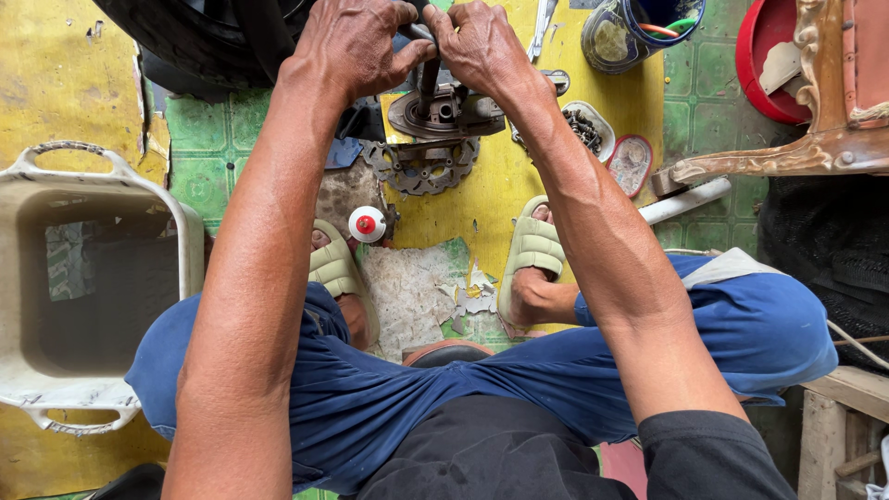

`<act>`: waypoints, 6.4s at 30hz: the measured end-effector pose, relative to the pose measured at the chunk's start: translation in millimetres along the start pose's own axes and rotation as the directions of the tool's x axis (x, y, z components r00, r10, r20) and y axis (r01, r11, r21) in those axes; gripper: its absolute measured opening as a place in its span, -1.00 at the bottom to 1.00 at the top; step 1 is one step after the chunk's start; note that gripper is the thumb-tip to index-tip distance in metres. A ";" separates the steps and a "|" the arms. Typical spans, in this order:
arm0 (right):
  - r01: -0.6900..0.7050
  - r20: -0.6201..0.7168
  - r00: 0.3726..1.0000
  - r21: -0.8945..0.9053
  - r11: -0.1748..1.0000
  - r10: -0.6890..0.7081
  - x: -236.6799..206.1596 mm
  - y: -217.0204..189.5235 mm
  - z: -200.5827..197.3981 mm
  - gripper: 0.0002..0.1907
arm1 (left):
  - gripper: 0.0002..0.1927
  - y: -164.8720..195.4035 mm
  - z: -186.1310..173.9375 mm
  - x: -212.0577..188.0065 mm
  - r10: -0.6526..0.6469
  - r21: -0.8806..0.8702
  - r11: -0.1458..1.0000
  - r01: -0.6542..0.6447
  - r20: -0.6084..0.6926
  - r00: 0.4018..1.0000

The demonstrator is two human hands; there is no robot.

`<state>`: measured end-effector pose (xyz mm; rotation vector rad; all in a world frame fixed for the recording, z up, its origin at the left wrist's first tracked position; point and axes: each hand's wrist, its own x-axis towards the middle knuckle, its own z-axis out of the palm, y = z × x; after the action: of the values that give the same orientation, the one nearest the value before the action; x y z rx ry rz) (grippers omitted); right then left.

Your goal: The person sits on the floor working on a motorcycle brake assembly, turning and manipulating the metal component by hand. They pick up a bottle and pour liquid onto the part, then continue working the assembly and handle small fasteners from a container on the floor.

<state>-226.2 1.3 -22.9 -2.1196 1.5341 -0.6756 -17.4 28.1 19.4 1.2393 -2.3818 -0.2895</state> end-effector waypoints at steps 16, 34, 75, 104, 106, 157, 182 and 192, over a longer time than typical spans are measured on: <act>-0.043 0.027 0.999 -0.007 0.999 0.043 1.4 5.6 3.5 -0.42 | -0.63 -2.1 3.3 0.4 0.004 0.019 1.000 -0.004 -0.004 1.000; -0.005 0.017 1.000 -0.009 1.000 0.005 -0.9 6.8 4.2 -0.42 | -0.65 -1.5 3.1 -2.5 0.009 0.002 1.000 -0.009 -0.014 1.000; 0.560 -0.018 0.828 0.082 0.824 -0.561 -146.1 -8.1 90.7 -0.64 | -0.60 -1.9 2.6 -3.8 -0.045 -0.031 0.998 0.046 0.028 0.999; -0.458 0.385 0.885 0.623 0.635 0.261 -191.6 -15.8 161.5 -0.32 | -0.62 -6.8 5.2 -3.5 -0.051 -0.020 0.998 0.052 0.038 0.998; -0.617 0.531 0.785 0.629 0.473 0.319 -188.9 -11.0 154.0 -0.38 | -0.63 -5.8 5.6 -4.1 -0.032 -0.020 0.999 0.032 0.010 0.999; -0.663 0.629 0.747 0.731 0.162 0.216 -179.0 -16.8 135.9 -0.46 | -0.62 -9.6 13.7 -4.2 -0.013 0.023 1.000 0.014 -0.040 0.999; -0.045 0.212 0.977 0.383 0.923 -0.040 -184.6 -54.4 172.8 -0.26 | -0.65 -12.5 15.5 -4.7 -0.074 -0.018 0.997 0.074 -0.010 0.997; -0.203 0.577 0.769 -0.186 0.961 0.274 -189.1 -25.3 162.4 -0.43 | -0.59 -14.0 15.7 -5.0 -0.025 0.041 0.999 0.028 -0.063 0.998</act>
<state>-158.1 199.5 -160.3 -1.8948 1.4458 0.1823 -12.0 23.8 -1.1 1.2807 -2.3309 -0.2067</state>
